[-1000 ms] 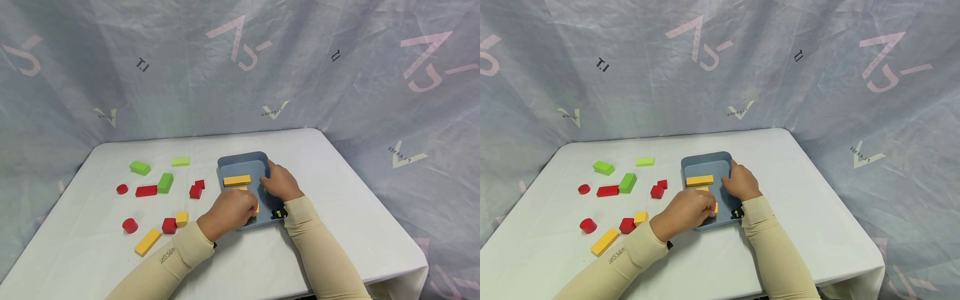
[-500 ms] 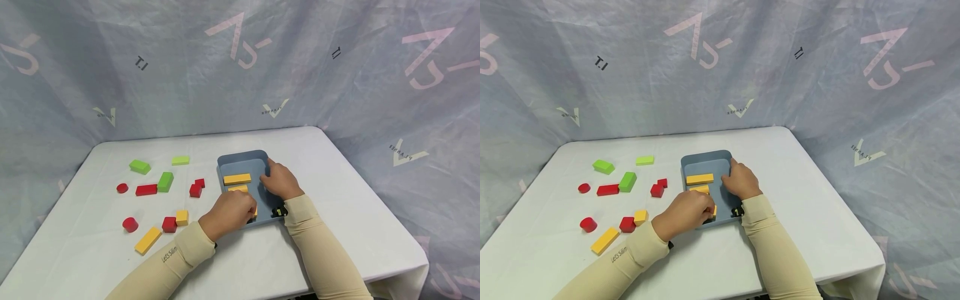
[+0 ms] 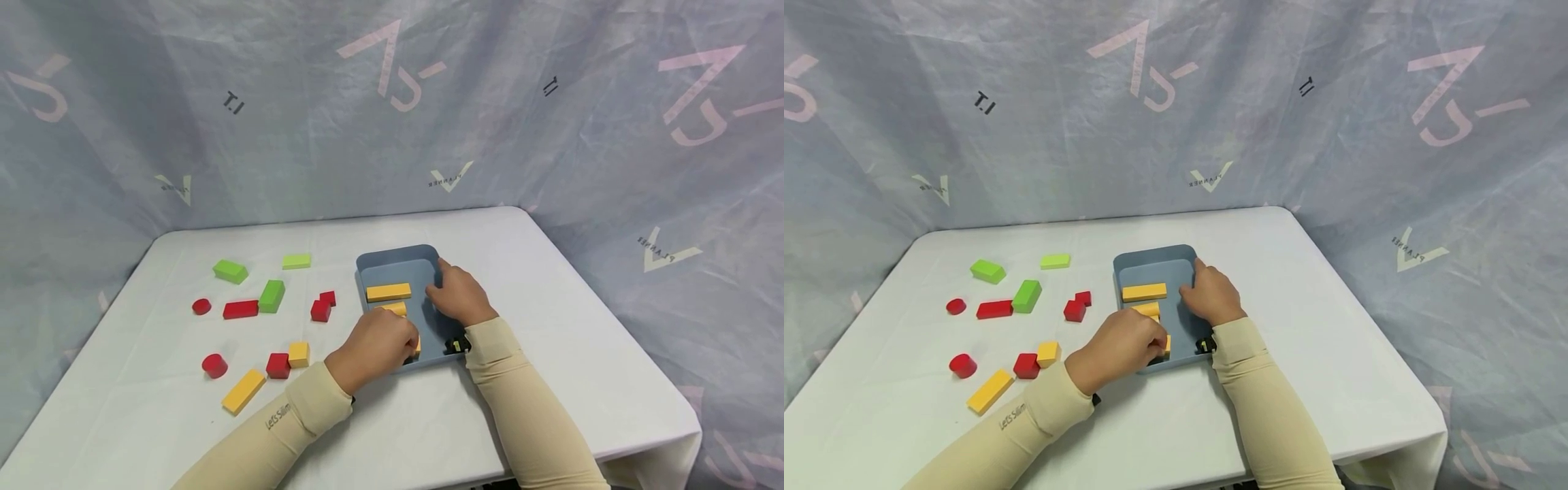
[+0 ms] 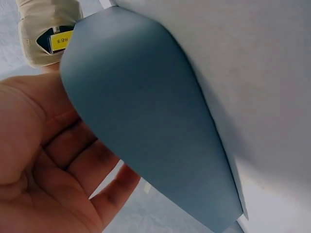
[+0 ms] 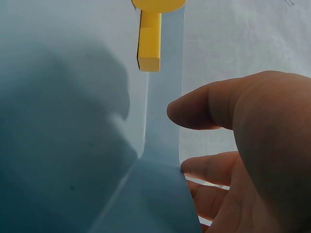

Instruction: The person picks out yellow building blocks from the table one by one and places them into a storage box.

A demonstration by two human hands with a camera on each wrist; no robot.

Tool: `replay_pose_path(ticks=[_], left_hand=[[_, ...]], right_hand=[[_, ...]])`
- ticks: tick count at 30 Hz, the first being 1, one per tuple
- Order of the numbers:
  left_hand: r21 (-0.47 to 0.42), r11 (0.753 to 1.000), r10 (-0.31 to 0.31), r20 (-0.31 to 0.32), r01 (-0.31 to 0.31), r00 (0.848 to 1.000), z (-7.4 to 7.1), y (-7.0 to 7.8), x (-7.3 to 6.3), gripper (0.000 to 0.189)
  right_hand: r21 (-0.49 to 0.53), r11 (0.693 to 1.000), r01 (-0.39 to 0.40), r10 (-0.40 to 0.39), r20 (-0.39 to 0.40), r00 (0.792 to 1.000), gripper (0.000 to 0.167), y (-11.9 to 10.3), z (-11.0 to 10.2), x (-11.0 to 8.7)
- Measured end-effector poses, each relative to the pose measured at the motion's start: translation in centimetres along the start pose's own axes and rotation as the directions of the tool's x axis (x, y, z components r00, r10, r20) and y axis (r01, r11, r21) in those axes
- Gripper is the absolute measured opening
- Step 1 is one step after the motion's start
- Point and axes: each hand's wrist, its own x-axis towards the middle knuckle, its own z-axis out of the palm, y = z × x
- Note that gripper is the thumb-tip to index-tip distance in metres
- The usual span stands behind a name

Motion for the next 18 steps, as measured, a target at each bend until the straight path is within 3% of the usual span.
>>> replay_pose_path(ticks=[9, 18], left_hand=[[0.054, 0.998, -0.01, -0.014, 0.01, 1.0, -0.5, 0.2, -0.4, 0.03], [0.053, 0.998, -0.015, 0.014, 0.014, 1.0, -0.9, 0.9, -1.1, 0.013]], right_hand=[[0.015, 1.0, 0.001, -0.001, 0.003, 1.0, 0.075, -0.3, 0.0, 0.0], [-0.01, 1.0, -0.006, 0.005, -0.003, 1.0, 0.075, 0.2, -0.1, 0.1]])
